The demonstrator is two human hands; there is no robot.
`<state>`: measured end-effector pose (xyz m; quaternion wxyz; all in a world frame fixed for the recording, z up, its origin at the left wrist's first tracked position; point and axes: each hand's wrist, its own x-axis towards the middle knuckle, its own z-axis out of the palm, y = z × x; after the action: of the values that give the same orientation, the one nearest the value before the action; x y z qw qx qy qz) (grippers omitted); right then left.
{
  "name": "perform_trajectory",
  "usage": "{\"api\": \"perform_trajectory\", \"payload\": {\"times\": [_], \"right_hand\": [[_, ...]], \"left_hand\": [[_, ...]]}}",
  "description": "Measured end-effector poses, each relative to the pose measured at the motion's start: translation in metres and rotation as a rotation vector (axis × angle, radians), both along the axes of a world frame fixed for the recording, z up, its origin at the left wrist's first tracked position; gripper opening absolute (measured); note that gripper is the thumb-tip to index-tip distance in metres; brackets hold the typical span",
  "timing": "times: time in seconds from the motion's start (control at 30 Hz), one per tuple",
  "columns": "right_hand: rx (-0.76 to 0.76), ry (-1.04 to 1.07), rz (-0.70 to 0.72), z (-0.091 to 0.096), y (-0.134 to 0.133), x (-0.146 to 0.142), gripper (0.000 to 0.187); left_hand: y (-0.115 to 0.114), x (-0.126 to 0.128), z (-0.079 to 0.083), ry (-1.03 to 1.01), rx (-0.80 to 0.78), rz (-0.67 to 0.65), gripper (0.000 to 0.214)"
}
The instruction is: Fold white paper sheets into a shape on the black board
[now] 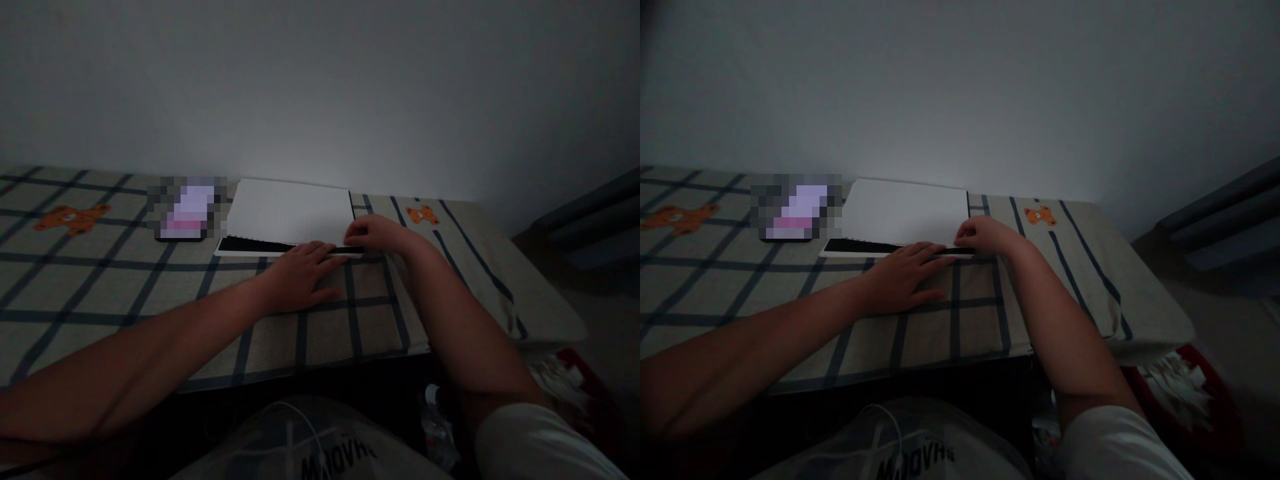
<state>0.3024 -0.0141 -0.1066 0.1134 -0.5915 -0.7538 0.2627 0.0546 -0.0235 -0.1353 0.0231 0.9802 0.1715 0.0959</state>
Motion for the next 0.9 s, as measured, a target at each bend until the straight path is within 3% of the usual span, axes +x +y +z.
{"api": "perform_trajectory", "payload": {"times": [0.2, 0.43, 0.9], "right_hand": [[0.016, 0.002, -0.002, -0.003, 0.0, -0.006, 0.015], [-0.007, -0.058, -0.034, 0.001, 0.001, 0.004, 0.009], [-0.038, -0.061, -0.003, 0.001, 0.001, 0.011, 0.01]], "left_hand": [[-0.001, 0.0, 0.002, 0.001, 0.019, -0.016, 0.067], [-0.006, 0.002, 0.011, 0.012, 0.081, 0.077, 0.057], [-0.006, 0.003, 0.009, -0.013, 0.068, 0.095, 0.059]]}}
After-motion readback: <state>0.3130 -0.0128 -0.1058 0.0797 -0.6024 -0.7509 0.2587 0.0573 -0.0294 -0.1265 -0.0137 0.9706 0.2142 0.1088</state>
